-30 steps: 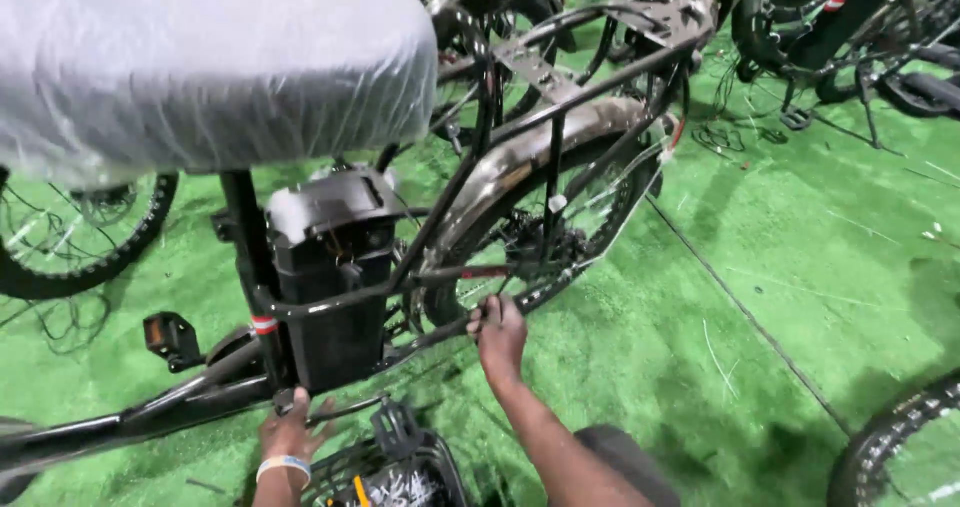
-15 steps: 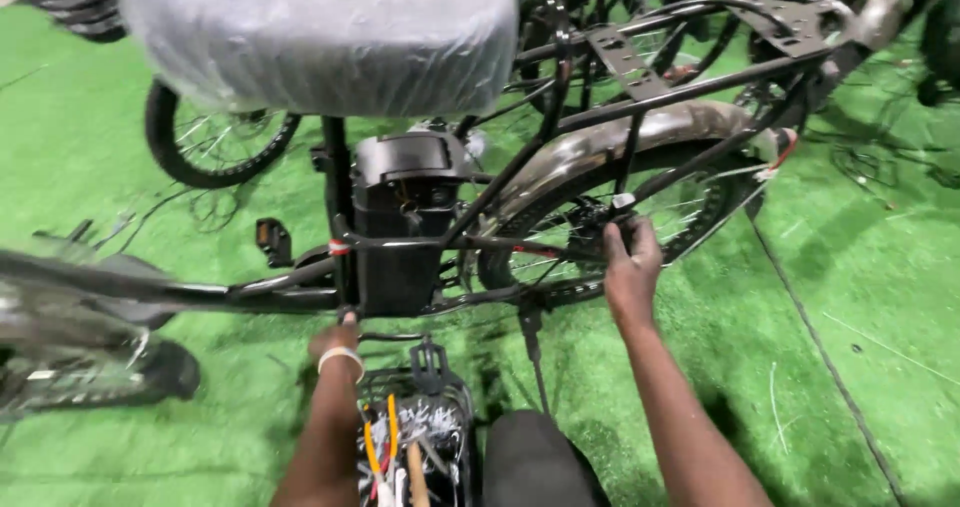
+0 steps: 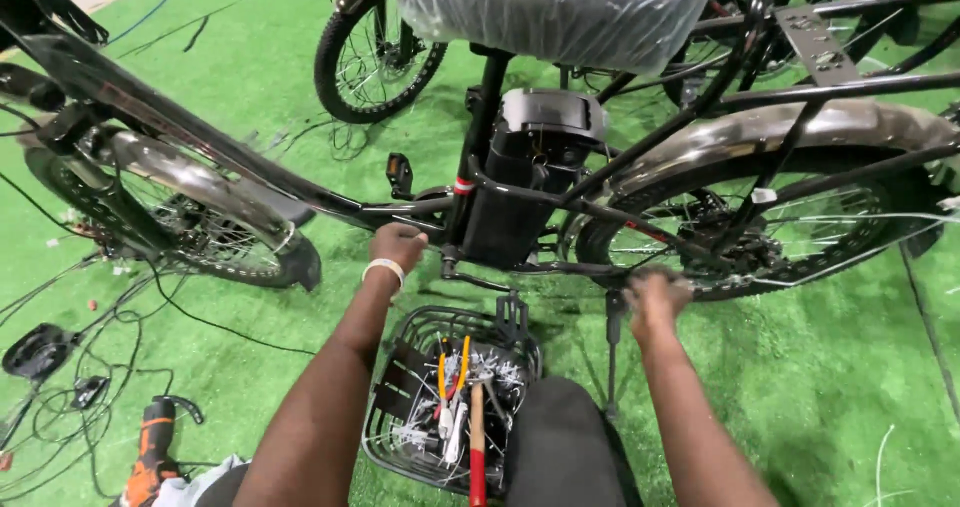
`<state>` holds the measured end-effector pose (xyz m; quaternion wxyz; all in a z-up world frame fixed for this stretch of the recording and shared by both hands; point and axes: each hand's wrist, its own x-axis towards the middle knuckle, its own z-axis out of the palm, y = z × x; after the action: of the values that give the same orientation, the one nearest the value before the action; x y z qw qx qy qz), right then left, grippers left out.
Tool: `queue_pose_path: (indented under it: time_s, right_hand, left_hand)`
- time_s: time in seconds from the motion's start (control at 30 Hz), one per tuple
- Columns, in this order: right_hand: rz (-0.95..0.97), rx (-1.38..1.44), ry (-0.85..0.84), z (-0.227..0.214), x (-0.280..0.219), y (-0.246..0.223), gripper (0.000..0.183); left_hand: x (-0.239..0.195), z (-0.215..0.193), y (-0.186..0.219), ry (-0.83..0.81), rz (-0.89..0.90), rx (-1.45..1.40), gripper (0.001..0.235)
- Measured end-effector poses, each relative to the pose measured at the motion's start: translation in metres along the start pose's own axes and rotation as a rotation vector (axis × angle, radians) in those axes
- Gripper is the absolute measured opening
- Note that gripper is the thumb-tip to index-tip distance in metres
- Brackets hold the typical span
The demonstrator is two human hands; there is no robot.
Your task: The person works on the handlebars of a bicycle, manipulating wires and components near the front basket. They then move to the rear of the bike, where they sit on the floor to adjust the rear wheel and chain mechanism using a wrench.
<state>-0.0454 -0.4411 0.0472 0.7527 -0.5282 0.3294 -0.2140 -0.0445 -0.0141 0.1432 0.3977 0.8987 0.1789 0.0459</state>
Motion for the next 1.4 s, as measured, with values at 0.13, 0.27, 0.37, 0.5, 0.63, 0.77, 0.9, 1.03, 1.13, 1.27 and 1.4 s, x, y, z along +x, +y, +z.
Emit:
queue_pose_path:
  time_s: [0.13,0.27,0.37,0.5,0.63,0.77,0.9,1.03,1.13,1.27,1.4]
  right_hand:
    - [0.029,-0.145,-0.087,0.049,-0.053,-0.009,0.033]
    - [-0.318,-0.215,-0.136,0.031,-0.083,-0.033,0.014]
    - [-0.426,-0.272,-0.212,0.021,-0.098,-0.048,0.013]
    - [-0.354,-0.21,-0.18,0.027,-0.087,-0.04,0.015]
    - [-0.099,-0.056,-0.11,0.029,-0.068,-0.034,0.022]
    - [-0.175,-0.312,-0.199,0.016,-0.073,-0.02,0.016]
    - [-0.262,-0.633,-0.18,0.021,-0.074,-0.014,0.013]
    - [-0.304,-0.48,-0.147,0.025,-0.064,0.007,0.025]
    - [-0.393,-0.461,-0.114,0.035,-0.06,0.027,0.023]
    - [-0.361,-0.32,-0.069,0.034,-0.068,0.019,0.024]
    - [-0.456,-0.328,-0.096,0.042,-0.089,-0.005,0.026]
  left_hand:
    - [0.05,0.01,-0.055,0.145,-0.072,0.022,0.023]
    - [0.044,-0.007,-0.07,0.184,-0.31,-0.127,0.038]
    - [0.049,0.0,-0.071,0.205,-0.402,-0.278,0.046]
    - [0.085,0.018,-0.092,0.295,-0.349,-0.596,0.029]
    - [0.191,0.069,-0.216,-0.134,-0.074,-1.351,0.01]
    - [0.13,0.054,-0.152,-0.08,0.065,-0.725,0.016]
    - [0.114,0.085,-0.134,0.192,-0.226,-1.187,0.024]
    - [0.126,0.13,-0.119,0.244,-0.307,-0.404,0.058]
    - [0.129,0.132,-0.143,0.175,-0.418,-1.825,0.019]
    - [0.109,0.128,-0.122,0.383,-0.383,-0.473,0.018]
    - [0.126,0.154,-0.14,0.368,-0.336,-0.557,0.023]
